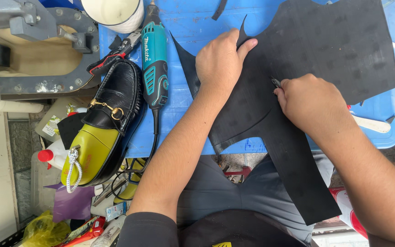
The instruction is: The person retrieves a sheet of black material and a shoe from a shelf. They place the shoe on the material, trace its outline with a pen, and then use a utility knife to cut out the traced shape. Finally, they use a ruler to trim the edges of the cut piece.
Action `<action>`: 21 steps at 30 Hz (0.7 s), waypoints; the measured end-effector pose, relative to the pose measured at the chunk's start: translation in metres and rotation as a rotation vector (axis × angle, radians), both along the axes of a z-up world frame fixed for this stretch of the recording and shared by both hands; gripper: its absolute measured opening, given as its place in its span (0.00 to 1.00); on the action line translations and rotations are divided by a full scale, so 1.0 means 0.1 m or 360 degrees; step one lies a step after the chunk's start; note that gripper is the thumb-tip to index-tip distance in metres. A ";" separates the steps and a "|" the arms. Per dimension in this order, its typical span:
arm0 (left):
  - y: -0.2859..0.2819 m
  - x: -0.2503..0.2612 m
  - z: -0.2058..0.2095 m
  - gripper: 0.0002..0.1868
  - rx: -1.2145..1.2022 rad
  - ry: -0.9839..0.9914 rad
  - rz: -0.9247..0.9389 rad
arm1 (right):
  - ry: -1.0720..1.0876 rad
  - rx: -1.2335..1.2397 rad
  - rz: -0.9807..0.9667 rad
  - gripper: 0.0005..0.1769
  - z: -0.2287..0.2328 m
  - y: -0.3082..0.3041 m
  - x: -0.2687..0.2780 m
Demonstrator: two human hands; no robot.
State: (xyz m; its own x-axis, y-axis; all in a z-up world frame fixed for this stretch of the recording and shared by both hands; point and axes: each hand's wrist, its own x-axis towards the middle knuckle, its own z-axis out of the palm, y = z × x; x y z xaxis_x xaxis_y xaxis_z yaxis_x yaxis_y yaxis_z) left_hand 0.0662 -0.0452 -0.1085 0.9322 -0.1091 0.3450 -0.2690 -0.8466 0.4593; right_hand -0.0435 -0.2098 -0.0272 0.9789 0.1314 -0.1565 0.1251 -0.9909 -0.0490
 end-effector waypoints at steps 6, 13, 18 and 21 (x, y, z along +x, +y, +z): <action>-0.01 -0.01 0.01 0.28 0.0055 0.0049 -0.0001 | 0.0038 0.0022 -0.0075 0.19 0.04 0.05 -0.14; -0.02 -0.01 0.00 0.27 0.0046 0.0045 0.0002 | 0.0112 0.0094 -0.0190 0.19 0.07 0.09 -0.27; -0.04 -0.02 -0.01 0.27 0.0021 0.0118 0.0004 | 0.0087 0.0142 -0.0243 0.20 0.05 0.16 -0.39; -0.03 -0.01 -0.01 0.26 -0.0014 0.0028 0.0008 | 0.0214 0.0190 -0.0336 0.19 0.07 0.17 -0.41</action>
State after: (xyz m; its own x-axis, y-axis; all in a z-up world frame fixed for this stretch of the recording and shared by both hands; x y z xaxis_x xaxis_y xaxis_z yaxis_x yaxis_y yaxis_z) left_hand 0.0649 -0.0480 -0.1094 0.9387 -0.1012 0.3297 -0.2564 -0.8440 0.4711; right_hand -0.0844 -0.1927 -0.0206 0.9580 -0.0481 -0.2827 -0.0991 -0.9806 -0.1690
